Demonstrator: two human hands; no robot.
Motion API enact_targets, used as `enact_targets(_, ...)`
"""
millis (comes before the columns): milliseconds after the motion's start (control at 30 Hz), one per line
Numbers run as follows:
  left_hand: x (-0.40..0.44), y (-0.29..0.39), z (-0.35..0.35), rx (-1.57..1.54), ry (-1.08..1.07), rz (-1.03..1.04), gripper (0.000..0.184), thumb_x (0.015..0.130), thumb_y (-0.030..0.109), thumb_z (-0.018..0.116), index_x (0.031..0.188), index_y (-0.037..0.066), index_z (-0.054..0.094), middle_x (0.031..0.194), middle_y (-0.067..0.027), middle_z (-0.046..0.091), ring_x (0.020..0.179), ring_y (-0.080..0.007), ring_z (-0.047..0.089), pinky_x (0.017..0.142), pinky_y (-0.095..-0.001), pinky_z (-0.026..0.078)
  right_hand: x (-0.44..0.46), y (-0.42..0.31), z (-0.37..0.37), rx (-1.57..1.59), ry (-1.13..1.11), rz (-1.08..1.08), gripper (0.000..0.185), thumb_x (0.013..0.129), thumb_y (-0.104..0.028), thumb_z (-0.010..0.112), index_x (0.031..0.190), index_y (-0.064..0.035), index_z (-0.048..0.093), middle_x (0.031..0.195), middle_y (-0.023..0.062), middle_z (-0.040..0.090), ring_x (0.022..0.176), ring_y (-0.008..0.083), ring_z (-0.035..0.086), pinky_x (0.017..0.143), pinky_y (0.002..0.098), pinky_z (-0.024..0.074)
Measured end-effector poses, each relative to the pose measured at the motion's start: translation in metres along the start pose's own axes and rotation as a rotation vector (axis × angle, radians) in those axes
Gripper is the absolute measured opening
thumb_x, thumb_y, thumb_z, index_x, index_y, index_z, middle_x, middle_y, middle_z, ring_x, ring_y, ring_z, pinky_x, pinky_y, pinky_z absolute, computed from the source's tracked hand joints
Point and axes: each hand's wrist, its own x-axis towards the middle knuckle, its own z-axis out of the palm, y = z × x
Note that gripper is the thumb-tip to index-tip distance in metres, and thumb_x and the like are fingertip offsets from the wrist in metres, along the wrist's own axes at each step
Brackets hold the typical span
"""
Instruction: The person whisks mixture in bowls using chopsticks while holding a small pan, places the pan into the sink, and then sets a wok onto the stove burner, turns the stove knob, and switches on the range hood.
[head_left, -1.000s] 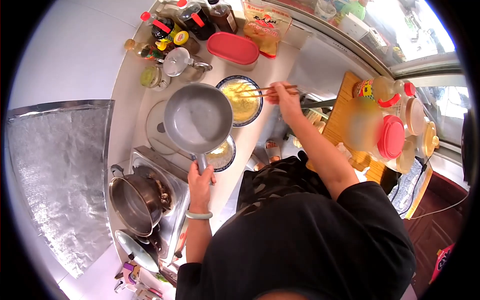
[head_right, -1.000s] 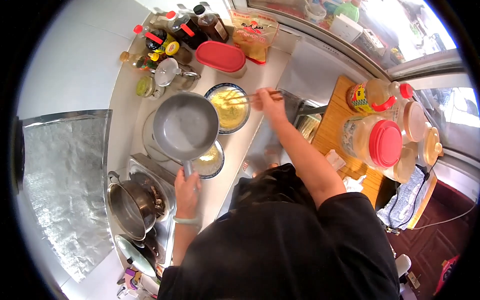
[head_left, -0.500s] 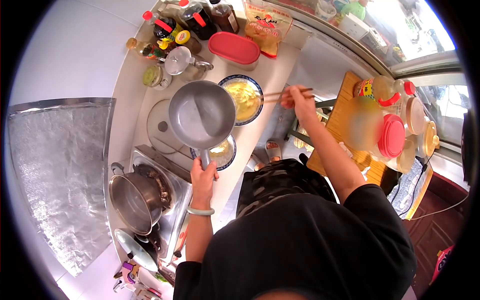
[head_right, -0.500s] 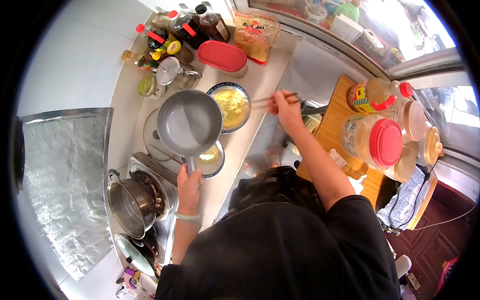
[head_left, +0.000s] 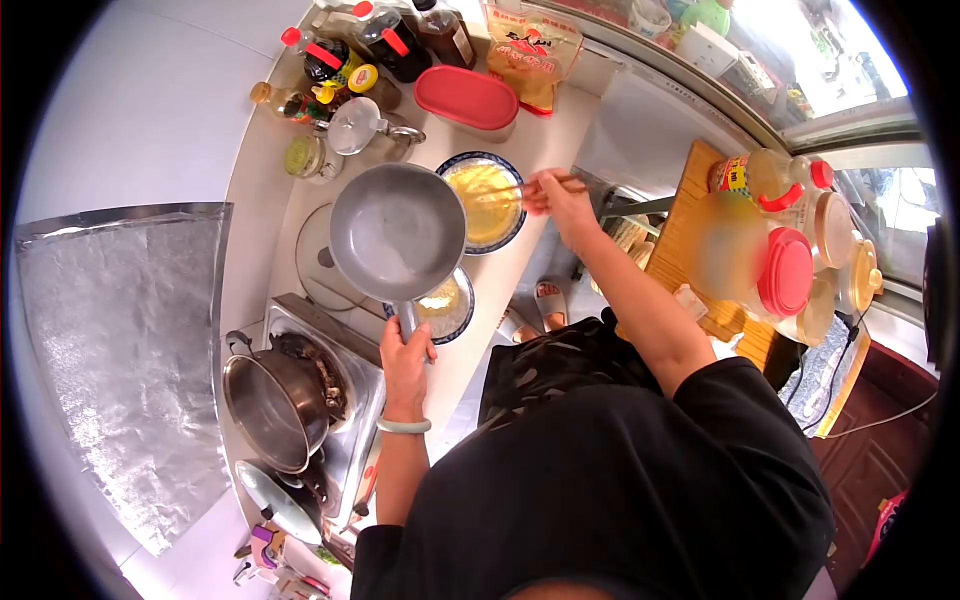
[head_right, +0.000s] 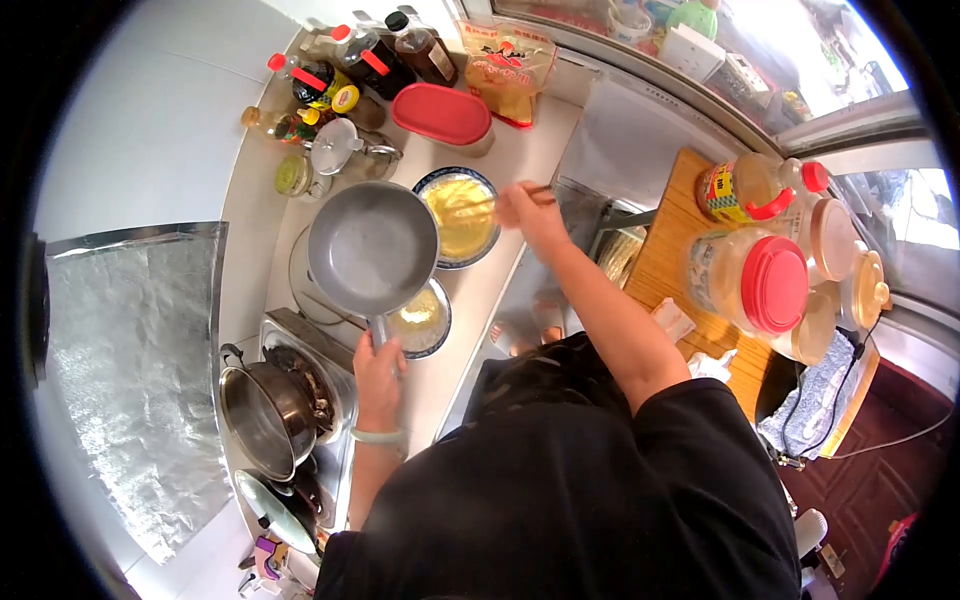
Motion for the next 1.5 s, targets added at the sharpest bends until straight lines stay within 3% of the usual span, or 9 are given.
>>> enact_targets(67,-0.001,-0.001,-0.001,-0.024,0.01,0.0,0.03,0.083,0.007,0.057,0.109,-0.006,0.047,0.079,-0.0052,0.054,0.056,-0.0091,0.049,0.051,-0.023,0.041,-0.012,-0.004,-0.017,-0.054,-0.033,0.097,0.022,0.092,-0.024,0.053,0.091,-0.0037,0.062,0.077,0.0074,0.066,0.06,0.016,0.063,0.055,0.0271,0.0529)
enact_targets(200,-0.003,0.002,-0.003,-0.04,-0.011,-0.017,0.031,0.084,0.006,0.056,0.11,-0.006,0.047,0.08,-0.0054,0.055,0.056,-0.0091,0.049,0.051,-0.0232,0.041,-0.002,-0.037,-0.033,-0.131,0.101,-0.048,0.024,0.092,-0.023,0.051,0.091,-0.0024,0.062,0.078,0.0077,0.065,0.061,0.0151,0.062,0.058,0.0266,0.0523)
enact_targets(400,-0.007,0.002,-0.007,-0.047,0.001,-0.01,0.028,0.085,0.006,0.055,0.109,-0.005,0.048,0.078,-0.004,0.053,0.056,-0.009,0.048,0.051,-0.023,0.04,0.001,-0.007,-0.002,-0.068,-0.102,0.059,0.025,0.093,-0.025,0.051,0.095,-0.0021,0.06,0.08,0.0076,0.065,0.065,0.0142,0.062,0.059,0.0259,0.0519)
enact_targets(633,-0.006,0.001,-0.011,-0.099,-0.008,-0.026,0.027,0.085,0.006,0.056,0.108,-0.004,0.048,0.077,-0.0037,0.052,0.055,-0.0092,0.047,0.05,-0.022,0.039,0.024,-0.025,0.0,-0.028,0.042,-0.106,0.021,0.092,-0.021,0.052,0.088,-0.0027,0.061,0.076,0.0058,0.064,0.062,0.0126,0.061,0.059,0.025,0.0517)
enact_targets(767,-0.009,0.005,-0.01,-0.142,0.023,-0.042,0.026,0.085,0.006,0.057,0.107,-0.002,0.048,0.076,-0.0038,0.051,0.055,-0.0097,0.048,0.049,-0.0216,0.039,0.008,-0.01,0.007,-0.065,-0.06,0.106,0.023,0.092,-0.023,0.052,0.087,-0.0021,0.06,0.075,0.0058,0.063,0.059,0.0127,0.06,0.055,0.0255,0.0504)
enact_targets(1000,-0.007,0.003,-0.017,-0.183,0.026,-0.06,0.023,0.085,0.004,0.055,0.107,0.0,0.048,0.075,-0.004,0.051,0.054,-0.0094,0.047,0.048,-0.0206,0.038,0.027,-0.018,0.001,-0.041,0.015,-0.102,0.024,0.094,-0.024,0.05,0.093,-0.002,0.06,0.079,0.0083,0.065,0.063,0.0153,0.063,0.055,0.0277,0.0515)
enact_targets(1133,-0.008,0.002,-0.021,-0.181,0.009,-0.05,0.023,0.085,0.003,0.054,0.107,0.0,0.047,0.075,-0.0038,0.051,0.054,-0.0092,0.047,0.048,-0.0206,0.038,0.005,-0.018,0.006,-0.141,-0.1,0.122,0.025,0.093,-0.025,0.05,0.092,-0.002,0.06,0.076,0.008,0.065,0.061,0.015,0.063,0.055,0.0265,0.0511)
enact_targets(1367,-0.009,0.001,-0.021,-0.221,0.018,-0.033,0.024,0.085,0.003,0.054,0.107,0.0,0.047,0.077,-0.0047,0.051,0.054,-0.0098,0.047,0.048,-0.021,0.039,0.029,-0.018,0.001,-0.024,0.037,-0.069,0.02,0.091,-0.02,0.052,0.088,-0.0021,0.06,0.075,0.0075,0.065,0.06,0.0148,0.063,0.053,0.027,0.0516)
enact_targets(1500,-0.012,-0.002,-0.024,-0.212,0.011,-0.038,0.025,0.084,0.002,0.055,0.108,0.001,0.047,0.076,-0.0033,0.051,0.053,-0.0086,0.046,0.046,-0.0197,0.037,0.004,-0.019,0.007,-0.095,-0.063,0.101,0.02,0.091,-0.02,0.053,0.09,-0.002,0.06,0.075,0.0074,0.064,0.06,0.0145,0.063,0.054,0.0257,0.052)
